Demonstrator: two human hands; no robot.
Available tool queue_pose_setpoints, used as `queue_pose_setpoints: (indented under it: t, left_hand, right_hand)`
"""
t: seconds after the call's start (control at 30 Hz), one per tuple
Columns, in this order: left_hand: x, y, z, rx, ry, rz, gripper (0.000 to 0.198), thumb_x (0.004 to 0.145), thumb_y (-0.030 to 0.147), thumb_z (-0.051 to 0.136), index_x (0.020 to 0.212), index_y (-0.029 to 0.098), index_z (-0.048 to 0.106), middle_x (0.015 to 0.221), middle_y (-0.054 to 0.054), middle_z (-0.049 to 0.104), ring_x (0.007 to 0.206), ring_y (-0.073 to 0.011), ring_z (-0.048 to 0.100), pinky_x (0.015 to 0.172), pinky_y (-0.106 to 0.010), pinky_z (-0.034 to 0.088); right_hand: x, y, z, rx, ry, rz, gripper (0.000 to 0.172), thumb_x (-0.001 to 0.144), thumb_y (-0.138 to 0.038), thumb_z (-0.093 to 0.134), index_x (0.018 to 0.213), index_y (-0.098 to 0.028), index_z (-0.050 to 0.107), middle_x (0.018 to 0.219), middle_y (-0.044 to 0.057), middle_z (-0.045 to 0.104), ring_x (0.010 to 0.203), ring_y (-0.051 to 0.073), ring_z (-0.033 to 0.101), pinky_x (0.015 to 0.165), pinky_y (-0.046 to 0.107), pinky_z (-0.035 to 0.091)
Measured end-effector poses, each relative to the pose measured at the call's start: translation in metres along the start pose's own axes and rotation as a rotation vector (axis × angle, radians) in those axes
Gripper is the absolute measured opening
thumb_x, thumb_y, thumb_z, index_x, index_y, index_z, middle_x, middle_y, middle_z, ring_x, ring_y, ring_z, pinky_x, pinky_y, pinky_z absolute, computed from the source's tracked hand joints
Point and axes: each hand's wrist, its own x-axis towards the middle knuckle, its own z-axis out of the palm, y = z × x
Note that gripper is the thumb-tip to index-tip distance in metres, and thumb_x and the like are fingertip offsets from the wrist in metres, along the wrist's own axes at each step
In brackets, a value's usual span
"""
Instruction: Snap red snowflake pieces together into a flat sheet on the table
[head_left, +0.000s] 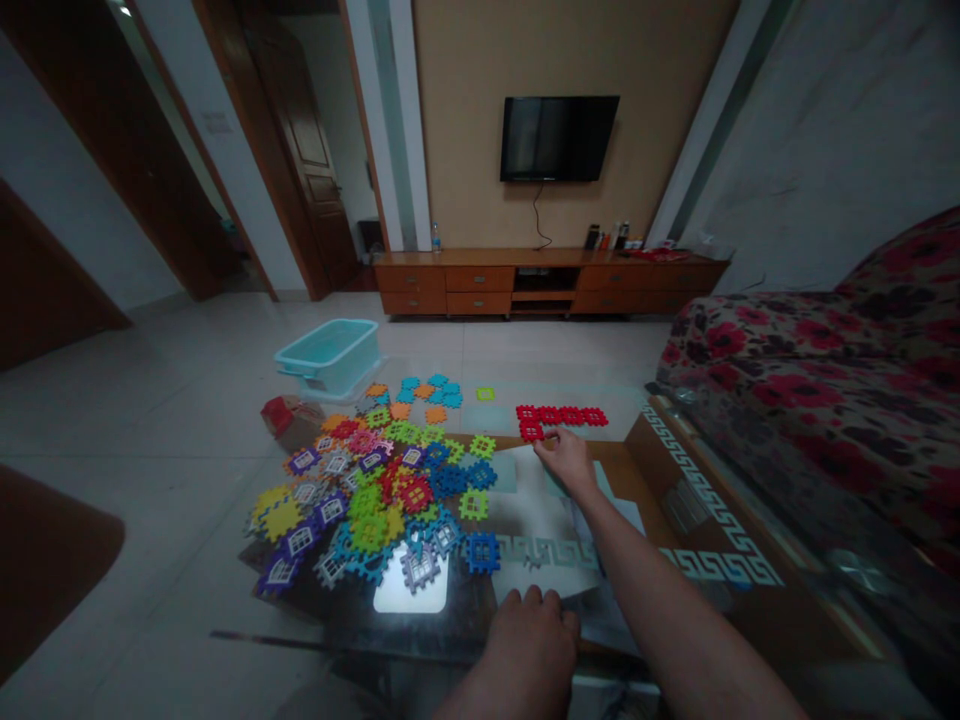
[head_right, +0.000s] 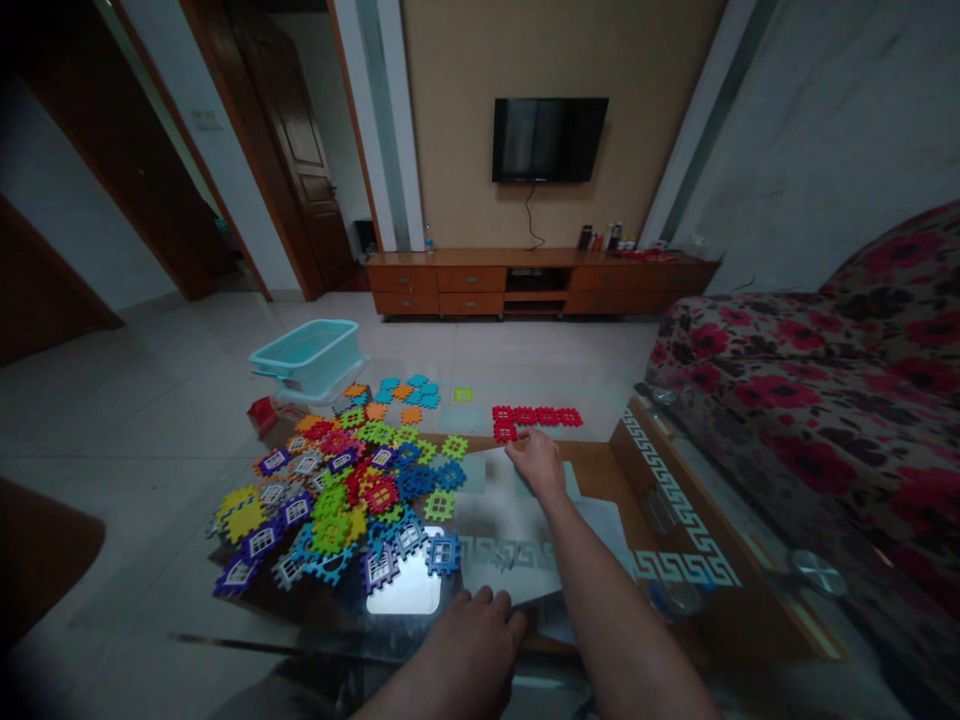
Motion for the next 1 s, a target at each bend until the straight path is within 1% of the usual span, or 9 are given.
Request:
queue_pose_setpoints:
  t: [0.2, 0.3, 0.4, 0.5, 0.57, 0.67, 0.8, 0.9, 1.0]
  left_hand:
    - [0.003, -0.003, 0.008, 0.013, 0.038, 0.017, 0.044, 0.077, 0.02, 0.066, 0.12, 0.011, 0.063, 0.117, -0.02, 0.065, 0.111, -0.037, 0.06, 0.091, -0.054, 0.051]
    - [0.0, -0.005, 0.006, 0.011, 0.055, 0.022, 0.041, 0.079, 0.019, 0.063, 0.12, 0.011, 0.063, 0.115, -0.02, 0.065, 0.11, -0.0368, 0.061, 0.091, -0.054, 0.052]
    - [-0.004, -0.009, -0.001, 0.03, 0.068, 0.029, 0.037, 0.081, 0.018, 0.06, 0.118, 0.01, 0.063, 0.114, -0.021, 0.065, 0.109, -0.0368, 0.062, 0.091, -0.053, 0.053]
    - [-0.007, -0.019, -0.01, 0.055, 0.097, 0.026, 0.034, 0.084, 0.017, 0.055, 0.116, 0.011, 0.064, 0.113, -0.021, 0.066, 0.108, -0.0365, 0.063, 0.089, -0.052, 0.053]
    - [-0.008, -0.028, -0.017, 0.051, 0.12, 0.007, 0.034, 0.084, 0.015, 0.052, 0.116, 0.012, 0.064, 0.113, -0.02, 0.066, 0.106, -0.0357, 0.063, 0.087, -0.05, 0.053]
    - [-0.01, -0.046, -0.027, 0.022, 0.199, -0.026, 0.034, 0.082, 0.015, 0.052, 0.114, 0.013, 0.064, 0.111, -0.018, 0.066, 0.104, -0.0339, 0.064, 0.087, -0.046, 0.053]
    - [-0.013, -0.075, -0.042, 0.045, 0.326, -0.098, 0.031, 0.082, 0.014, 0.052, 0.11, 0.015, 0.064, 0.111, -0.017, 0.064, 0.106, -0.0315, 0.062, 0.091, -0.043, 0.049]
    - [-0.015, -0.1, -0.052, 0.088, 0.416, -0.177, 0.033, 0.082, 0.017, 0.055, 0.115, 0.016, 0.061, 0.12, -0.016, 0.059, 0.112, -0.0305, 0.058, 0.093, -0.04, 0.047]
    - [-0.02, -0.126, -0.057, 0.126, 0.464, -0.261, 0.034, 0.083, 0.019, 0.056, 0.117, 0.016, 0.059, 0.125, -0.015, 0.056, 0.114, -0.0288, 0.055, 0.096, -0.038, 0.045]
  right_hand:
    - [-0.001, -0.001, 0.001, 0.085, 0.032, 0.0, 0.03, 0.074, -0.041, 0.062, 0.089, -0.017, 0.071, 0.086, 0.009, 0.072, 0.08, 0.024, 0.064, 0.079, 0.033, 0.045]
    - [-0.002, 0.0, 0.001, 0.167, 0.065, 0.031, 0.032, 0.073, -0.045, 0.06, 0.083, -0.017, 0.07, 0.082, 0.01, 0.071, 0.078, 0.024, 0.064, 0.078, 0.033, 0.045]
    - [-0.003, 0.005, -0.003, 0.268, 0.12, 0.112, 0.037, 0.075, -0.049, 0.054, 0.08, -0.016, 0.07, 0.073, 0.009, 0.07, 0.071, 0.023, 0.063, 0.072, 0.032, 0.045]
    - [-0.004, 0.012, -0.013, 0.368, 0.203, 0.235, 0.049, 0.079, -0.054, 0.042, 0.082, -0.014, 0.069, 0.071, 0.01, 0.069, 0.07, 0.024, 0.062, 0.067, 0.032, 0.044]
    - [-0.005, 0.016, -0.022, 0.435, 0.225, 0.298, 0.056, 0.08, -0.057, 0.035, 0.081, -0.013, 0.069, 0.07, 0.01, 0.068, 0.068, 0.023, 0.061, 0.063, 0.031, 0.044]
    - [-0.012, 0.017, -0.039, 0.531, 0.171, 0.333, 0.057, 0.077, -0.062, 0.038, 0.076, -0.014, 0.069, 0.061, 0.006, 0.063, 0.06, 0.021, 0.057, 0.057, 0.03, 0.042]
    - [-0.031, 0.008, -0.063, 0.609, 0.049, 0.31, 0.048, 0.07, -0.062, 0.053, 0.068, -0.016, 0.068, 0.057, 0.002, 0.06, 0.058, 0.018, 0.055, 0.055, 0.027, 0.041]
    - [-0.05, -0.004, -0.083, 0.635, -0.061, 0.284, 0.044, 0.07, -0.058, 0.058, 0.073, -0.016, 0.071, 0.059, 0.002, 0.062, 0.058, 0.017, 0.055, 0.055, 0.027, 0.041]
    - [-0.07, -0.02, -0.102, 0.649, -0.192, 0.255, 0.04, 0.07, -0.054, 0.063, 0.076, -0.015, 0.073, 0.062, 0.003, 0.064, 0.055, 0.016, 0.054, 0.052, 0.027, 0.04]
